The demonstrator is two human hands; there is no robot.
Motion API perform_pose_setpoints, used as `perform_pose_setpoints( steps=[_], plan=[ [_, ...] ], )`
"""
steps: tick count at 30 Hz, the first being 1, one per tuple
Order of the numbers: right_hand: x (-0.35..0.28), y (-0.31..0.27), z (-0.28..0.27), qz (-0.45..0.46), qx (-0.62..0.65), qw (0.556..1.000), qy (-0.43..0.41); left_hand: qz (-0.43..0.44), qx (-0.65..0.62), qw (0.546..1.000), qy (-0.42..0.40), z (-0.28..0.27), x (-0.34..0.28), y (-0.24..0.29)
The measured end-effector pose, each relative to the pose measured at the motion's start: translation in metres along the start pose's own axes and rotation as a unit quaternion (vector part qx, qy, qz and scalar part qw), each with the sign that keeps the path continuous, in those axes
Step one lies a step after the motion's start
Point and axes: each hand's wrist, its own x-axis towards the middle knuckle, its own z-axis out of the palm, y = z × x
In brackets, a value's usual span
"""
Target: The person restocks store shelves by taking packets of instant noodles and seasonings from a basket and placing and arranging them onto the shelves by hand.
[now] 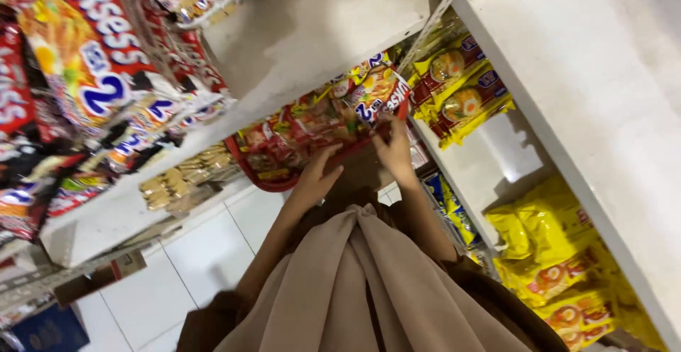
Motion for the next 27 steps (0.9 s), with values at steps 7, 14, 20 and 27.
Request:
perform_pose_setpoints(
  steps=[7,14,20,27],
  plan=[
    [0.043,0.105,-0.024,0.129,0.105,0.985,-0.052,-0.170,-0.283,0.943,0.043,0.096,0.091,-0.113],
    [0.084,0.184,-0.009,0.059,-0.054,0.990,-0.114,-0.145,-0.399,0.896,0.128,0.124,0.136,-0.094],
    [0.065,0.136,-0.024,0.098,0.174,0.980,-0.029,-0.076,-0.467,0.875,0.099,0.129,0.082,-0.075],
    [0.054,0.019,-0.062,0.213,0.402,0.878,-0.151,0.032,-0.593,0.788,0.162,0.121,0.046,-0.099]
  ],
)
